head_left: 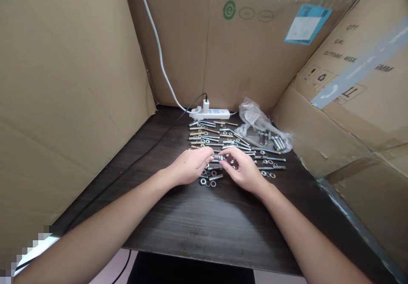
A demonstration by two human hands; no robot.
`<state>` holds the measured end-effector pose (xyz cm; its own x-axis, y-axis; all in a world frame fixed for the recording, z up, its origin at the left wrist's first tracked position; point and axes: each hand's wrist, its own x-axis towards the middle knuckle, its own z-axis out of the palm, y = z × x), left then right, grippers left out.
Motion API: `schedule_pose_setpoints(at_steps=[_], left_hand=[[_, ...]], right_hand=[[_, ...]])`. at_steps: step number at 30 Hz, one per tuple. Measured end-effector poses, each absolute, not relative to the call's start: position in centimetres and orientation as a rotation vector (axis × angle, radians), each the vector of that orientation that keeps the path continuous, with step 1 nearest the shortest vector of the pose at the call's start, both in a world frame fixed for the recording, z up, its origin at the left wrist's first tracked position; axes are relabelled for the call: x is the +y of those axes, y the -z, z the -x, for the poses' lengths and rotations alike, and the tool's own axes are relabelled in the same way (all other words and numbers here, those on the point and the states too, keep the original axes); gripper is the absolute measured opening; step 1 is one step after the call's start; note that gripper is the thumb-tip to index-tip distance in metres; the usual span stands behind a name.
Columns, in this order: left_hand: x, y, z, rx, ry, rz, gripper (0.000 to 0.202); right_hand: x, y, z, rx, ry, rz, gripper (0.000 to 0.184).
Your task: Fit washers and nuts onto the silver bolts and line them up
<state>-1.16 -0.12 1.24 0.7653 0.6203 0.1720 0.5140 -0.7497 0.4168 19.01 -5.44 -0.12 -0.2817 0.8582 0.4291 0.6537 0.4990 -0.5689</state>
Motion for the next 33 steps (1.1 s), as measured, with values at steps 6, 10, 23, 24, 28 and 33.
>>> schedule_pose_setpoints(at_steps=[6, 10, 23, 24, 28, 33], left_hand=[[-0.04, -1.15, 1.18, 0.859, -0.449, -2.583, 0.022], [-0.14, -1.23, 1.20, 0.845, -0.455, -2.583, 0.022], [-0.03, -0.86, 1.24, 0.842, -0.464, -2.584, 0.024], [-0.03, -0.85, 1.24, 0.840, -0.467, -2.582, 0.025], [-0.07, -0.87, 1.23, 0.843, -0.489, -2.567, 0.025], [-0.18, -1.05, 1.31, 0.850, -0.504, -2.563, 0.026]], right_hand=[[-5.56, 0.05, -19.03, -2.012, -0.349, 1.248, 0.019], [-5.49, -0.04, -19.10, -2.040, -0.376, 1.266, 0.014], [-5.45, 0.26, -19.00, -2.039, -0.275, 1.253, 0.014], [-5.47, 0.25, -18.95, -2.034, -0.277, 1.254, 0.014], [-5.59, 0.19, -18.82, -2.020, -0.300, 1.284, 0.018], [-5.39, 0.24, -19.10, -2.025, -0.365, 1.296, 0.017]])
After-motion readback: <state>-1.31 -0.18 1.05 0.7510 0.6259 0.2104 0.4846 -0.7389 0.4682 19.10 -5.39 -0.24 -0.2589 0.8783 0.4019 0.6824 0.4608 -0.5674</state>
